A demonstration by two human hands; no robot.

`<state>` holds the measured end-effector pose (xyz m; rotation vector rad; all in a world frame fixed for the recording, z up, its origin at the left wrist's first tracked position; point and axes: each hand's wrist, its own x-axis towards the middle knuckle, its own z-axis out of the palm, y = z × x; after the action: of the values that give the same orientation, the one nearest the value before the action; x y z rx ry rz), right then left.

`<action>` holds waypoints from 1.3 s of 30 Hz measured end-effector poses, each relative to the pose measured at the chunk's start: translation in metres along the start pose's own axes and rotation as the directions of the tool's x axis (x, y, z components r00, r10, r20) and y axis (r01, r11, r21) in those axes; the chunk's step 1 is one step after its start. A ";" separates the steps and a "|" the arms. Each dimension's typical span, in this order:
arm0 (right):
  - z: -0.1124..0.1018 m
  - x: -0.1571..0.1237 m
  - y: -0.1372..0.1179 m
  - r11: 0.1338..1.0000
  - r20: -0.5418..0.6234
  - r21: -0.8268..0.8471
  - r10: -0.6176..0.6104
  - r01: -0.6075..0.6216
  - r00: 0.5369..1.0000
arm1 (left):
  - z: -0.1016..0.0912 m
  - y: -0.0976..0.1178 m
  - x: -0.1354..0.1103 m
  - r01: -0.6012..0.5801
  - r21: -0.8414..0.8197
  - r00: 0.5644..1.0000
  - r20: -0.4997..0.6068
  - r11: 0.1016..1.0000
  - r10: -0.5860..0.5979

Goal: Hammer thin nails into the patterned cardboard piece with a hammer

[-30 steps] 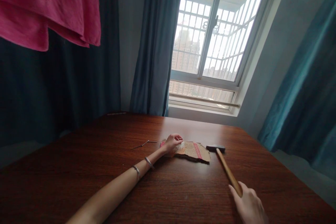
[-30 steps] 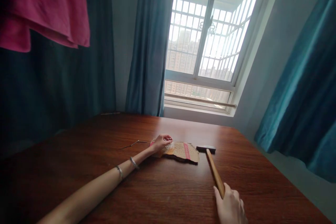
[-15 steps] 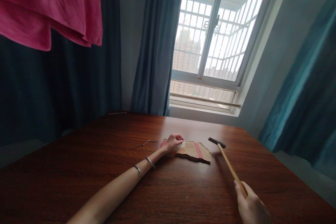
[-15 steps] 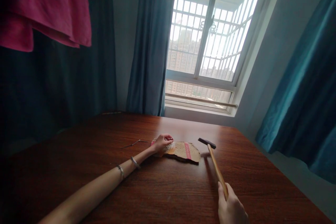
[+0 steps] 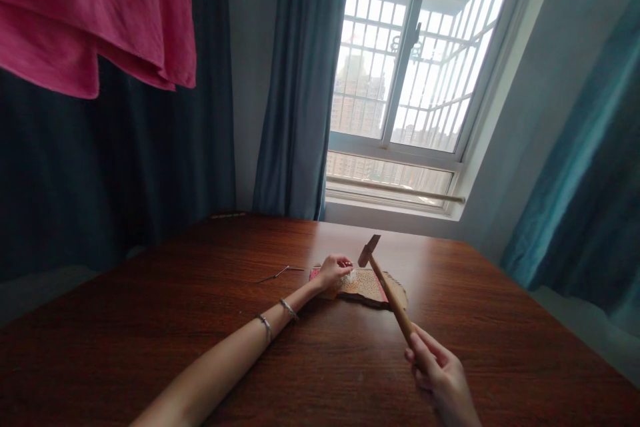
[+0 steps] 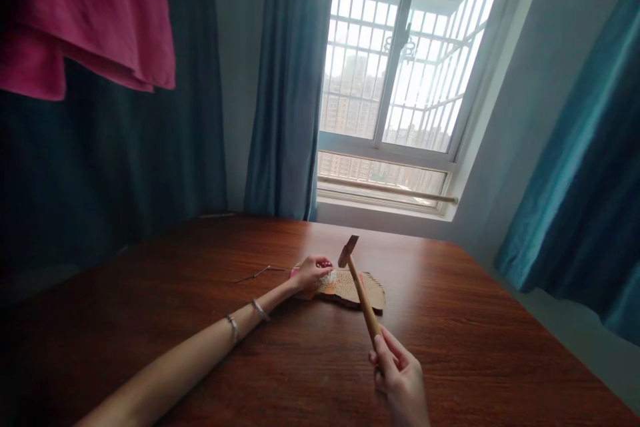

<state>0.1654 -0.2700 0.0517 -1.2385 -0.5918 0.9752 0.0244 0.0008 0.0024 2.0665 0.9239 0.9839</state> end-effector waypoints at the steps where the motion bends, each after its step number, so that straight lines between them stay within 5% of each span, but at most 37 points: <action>1: 0.004 -0.001 0.001 1.000 0.003 0.008 0.002 -0.002 1.000 | 0.000 0.000 0.000 0.001 -0.003 1.000 -0.001 1.000 -0.001; 39: 0.007 0.012 0.016 0.998 0.083 -0.021 -0.060 0.062 0.995 | 0.002 -0.007 0.004 0.057 -0.075 0.998 0.023 0.996 -0.055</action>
<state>0.1609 -0.2562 0.0368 -1.1989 -0.7040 0.9746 0.0259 0.0077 -0.0027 1.9737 0.9154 0.9517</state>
